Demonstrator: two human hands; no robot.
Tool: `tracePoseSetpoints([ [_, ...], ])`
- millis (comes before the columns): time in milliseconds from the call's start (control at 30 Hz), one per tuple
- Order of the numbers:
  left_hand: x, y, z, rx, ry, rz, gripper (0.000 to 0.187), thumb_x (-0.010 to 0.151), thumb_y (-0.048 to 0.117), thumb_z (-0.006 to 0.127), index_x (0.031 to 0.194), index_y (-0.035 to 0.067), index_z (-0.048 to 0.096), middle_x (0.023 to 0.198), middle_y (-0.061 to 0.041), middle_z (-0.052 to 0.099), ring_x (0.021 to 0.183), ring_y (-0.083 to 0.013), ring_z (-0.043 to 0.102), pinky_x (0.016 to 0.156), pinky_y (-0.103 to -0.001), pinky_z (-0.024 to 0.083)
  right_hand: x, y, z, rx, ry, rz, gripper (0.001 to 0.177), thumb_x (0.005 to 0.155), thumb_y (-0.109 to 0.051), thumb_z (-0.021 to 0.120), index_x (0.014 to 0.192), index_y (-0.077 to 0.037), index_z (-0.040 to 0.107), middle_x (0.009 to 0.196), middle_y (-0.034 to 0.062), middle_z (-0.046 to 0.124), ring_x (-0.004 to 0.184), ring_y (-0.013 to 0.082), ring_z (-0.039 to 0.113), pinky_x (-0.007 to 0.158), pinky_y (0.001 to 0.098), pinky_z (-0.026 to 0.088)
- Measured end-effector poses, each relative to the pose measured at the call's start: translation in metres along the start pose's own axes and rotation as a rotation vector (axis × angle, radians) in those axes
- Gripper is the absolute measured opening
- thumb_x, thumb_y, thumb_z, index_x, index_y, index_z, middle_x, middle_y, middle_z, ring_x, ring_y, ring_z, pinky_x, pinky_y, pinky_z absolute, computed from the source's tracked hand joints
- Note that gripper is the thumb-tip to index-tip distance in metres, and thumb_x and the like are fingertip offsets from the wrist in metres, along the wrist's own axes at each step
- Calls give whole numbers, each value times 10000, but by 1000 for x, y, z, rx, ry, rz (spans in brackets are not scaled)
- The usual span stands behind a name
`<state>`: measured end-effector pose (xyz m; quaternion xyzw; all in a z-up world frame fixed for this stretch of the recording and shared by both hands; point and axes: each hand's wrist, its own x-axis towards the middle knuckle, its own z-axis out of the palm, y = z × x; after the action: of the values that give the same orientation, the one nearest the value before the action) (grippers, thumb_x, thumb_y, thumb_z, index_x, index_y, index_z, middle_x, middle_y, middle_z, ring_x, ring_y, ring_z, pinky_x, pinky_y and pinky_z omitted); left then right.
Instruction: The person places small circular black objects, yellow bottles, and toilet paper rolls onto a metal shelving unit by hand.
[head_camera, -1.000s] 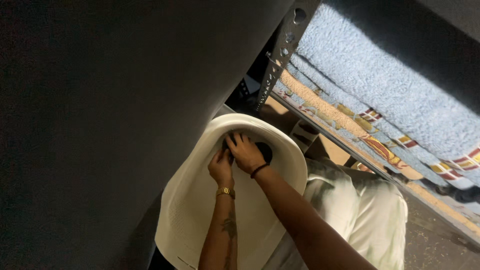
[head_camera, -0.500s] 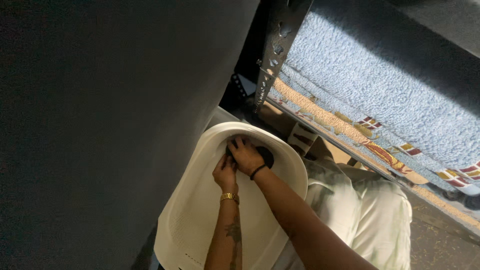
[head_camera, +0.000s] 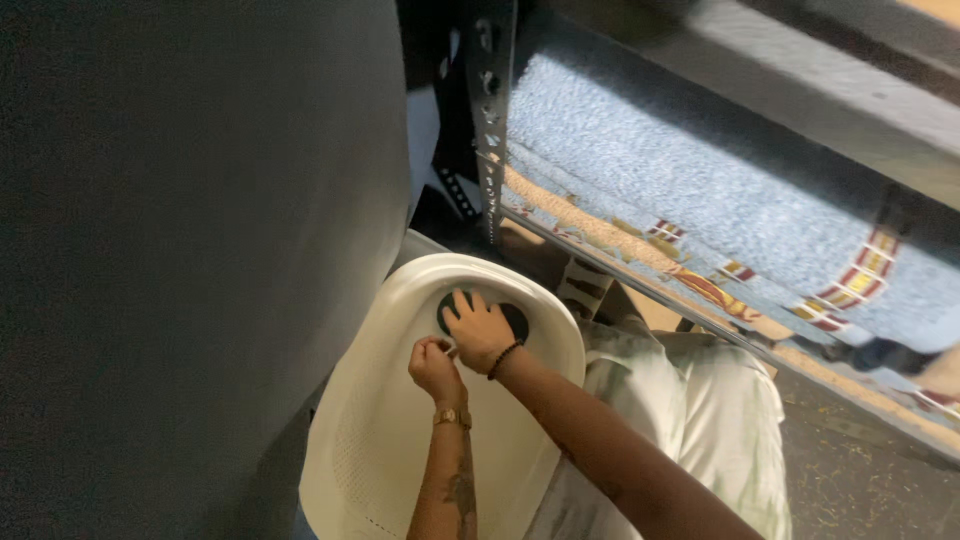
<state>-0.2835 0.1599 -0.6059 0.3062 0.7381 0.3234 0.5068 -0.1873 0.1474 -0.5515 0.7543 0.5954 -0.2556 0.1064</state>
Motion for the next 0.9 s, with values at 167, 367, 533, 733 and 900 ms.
tracePoseSetpoints([
  [167, -74, 65, -21, -225, -295, 121, 173, 757, 89, 400, 589, 124, 377, 555, -19, 348, 542, -153, 389, 521, -255, 348, -63, 20, -15, -85, 338, -225, 395, 952, -374, 592, 1294, -179, 612, 1175, 61, 632, 1108, 293, 636, 873, 437, 542],
  [367, -140, 101, -42, -517, -506, 314, 135, 661, 44, 388, 530, 70, 365, 524, -93, 357, 525, -252, 408, 547, -354, 359, -239, 66, -156, 299, -11, -270, 697, 960, -349, 676, 1547, -85, 409, 1530, 159, 479, 1355, 349, 493, 1095, 479, 402],
  [533, -220, 177, -48, -556, -746, 508, 314, 844, 196, 422, 562, 128, 302, 528, -53, 343, 551, -222, 388, 612, -349, 389, -359, 108, -208, 239, 55, -269, 697, 957, -388, 680, 1531, -102, 408, 1498, 176, 477, 1298, 368, 512, 1047, 473, 419],
  [733, -341, 274, -45, -684, -1089, 978, 337, 933, 224, 430, 636, 71, 473, 611, -85, 480, 621, -235, 504, 624, -356, 427, -475, 112, -305, 300, 324, -323, 645, 987, -434, 627, 1510, -93, 464, 1490, 184, 529, 1278, 370, 583, 1056, 413, 455],
  [900, -432, 346, -7, -556, -1125, 1261, 445, 1009, 346, 383, 760, 63, 619, 759, -66, 656, 766, -211, 636, 763, -332, 481, -502, 118, -366, 300, 730, -233, 559, 950, -401, 635, 1431, -123, 568, 1335, 87, 709, 1136, 248, 739, 955, 362, 547],
])
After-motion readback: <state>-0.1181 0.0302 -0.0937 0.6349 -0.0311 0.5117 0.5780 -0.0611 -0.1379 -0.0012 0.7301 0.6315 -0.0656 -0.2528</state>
